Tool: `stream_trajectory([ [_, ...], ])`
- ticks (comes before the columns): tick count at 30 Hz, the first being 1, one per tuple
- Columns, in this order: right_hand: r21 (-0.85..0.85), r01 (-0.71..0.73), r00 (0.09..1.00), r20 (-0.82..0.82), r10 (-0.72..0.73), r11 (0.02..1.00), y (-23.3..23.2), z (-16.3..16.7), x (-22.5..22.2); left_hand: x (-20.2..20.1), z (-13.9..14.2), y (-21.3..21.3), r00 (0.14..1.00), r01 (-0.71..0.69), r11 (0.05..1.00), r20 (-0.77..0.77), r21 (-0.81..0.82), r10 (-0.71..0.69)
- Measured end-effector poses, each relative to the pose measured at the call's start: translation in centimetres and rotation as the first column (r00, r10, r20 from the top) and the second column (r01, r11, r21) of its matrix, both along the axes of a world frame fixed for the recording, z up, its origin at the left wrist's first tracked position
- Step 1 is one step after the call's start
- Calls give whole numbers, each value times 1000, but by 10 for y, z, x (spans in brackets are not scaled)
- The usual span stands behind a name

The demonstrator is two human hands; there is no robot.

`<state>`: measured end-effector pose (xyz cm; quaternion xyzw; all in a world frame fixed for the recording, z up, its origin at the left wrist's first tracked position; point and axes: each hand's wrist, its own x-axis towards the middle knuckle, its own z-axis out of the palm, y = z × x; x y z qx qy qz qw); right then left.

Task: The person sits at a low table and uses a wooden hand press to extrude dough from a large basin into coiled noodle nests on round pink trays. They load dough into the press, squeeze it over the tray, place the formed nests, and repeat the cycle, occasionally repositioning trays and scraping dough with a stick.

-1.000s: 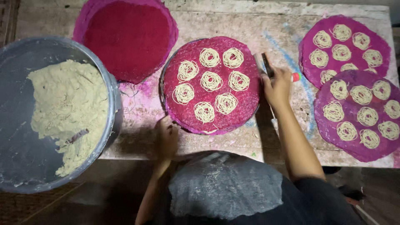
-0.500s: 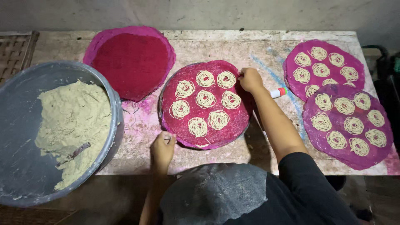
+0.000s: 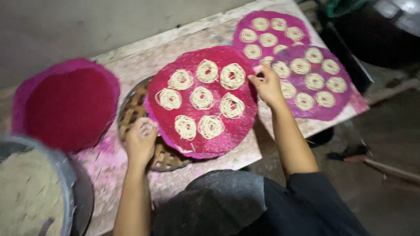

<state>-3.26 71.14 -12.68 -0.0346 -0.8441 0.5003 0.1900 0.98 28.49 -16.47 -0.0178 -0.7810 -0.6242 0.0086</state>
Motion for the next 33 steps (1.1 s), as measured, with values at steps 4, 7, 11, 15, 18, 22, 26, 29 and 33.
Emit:
stream_trajectory([
  [4, -37, 212, 977, -27, -213, 977, 80, 9, 57, -48, -7, 102, 960, 238, 969, -137, -71, -246],
  [7, 162, 432, 898, 10, -439, 887, 126, 11, 88, -68, -12, 183, 936, 246, 908, -158, -339, -313],
  [11, 273, 529, 846, -106, -522, 803, 169, 0, 119, -73, -12, 269, 907, 329, 815, -80, -478, -414],
  [15, 346, 634, 752, -67, -656, 692, 180, -21, 140, -67, -18, 289, 868, 320, 648, -60, -691, -493],
  [18, 410, 654, 726, -105, -680, 636, 168, -39, 147, -63, -17, 261, 894, 303, 783, -121, -543, -430],
  [22, 438, 458, 874, -61, -482, 774, 101, -49, 125, -80, -7, 175, 953, 148, 914, -192, -378, -233],
  [26, 491, 54, 997, 19, -73, 870, -3, -55, 73, -108, 0, 66, 946, -142, 972, -314, -189, 77],
  [29, 694, -127, 983, 186, -6, 708, -58, -52, 38, -111, 2, -18, 884, -373, 865, -411, -337, 221],
  [33, 733, -354, 864, 494, -97, 581, -90, -50, -2, -92, 10, -100, 837, -547, 618, -363, -565, 409],
])
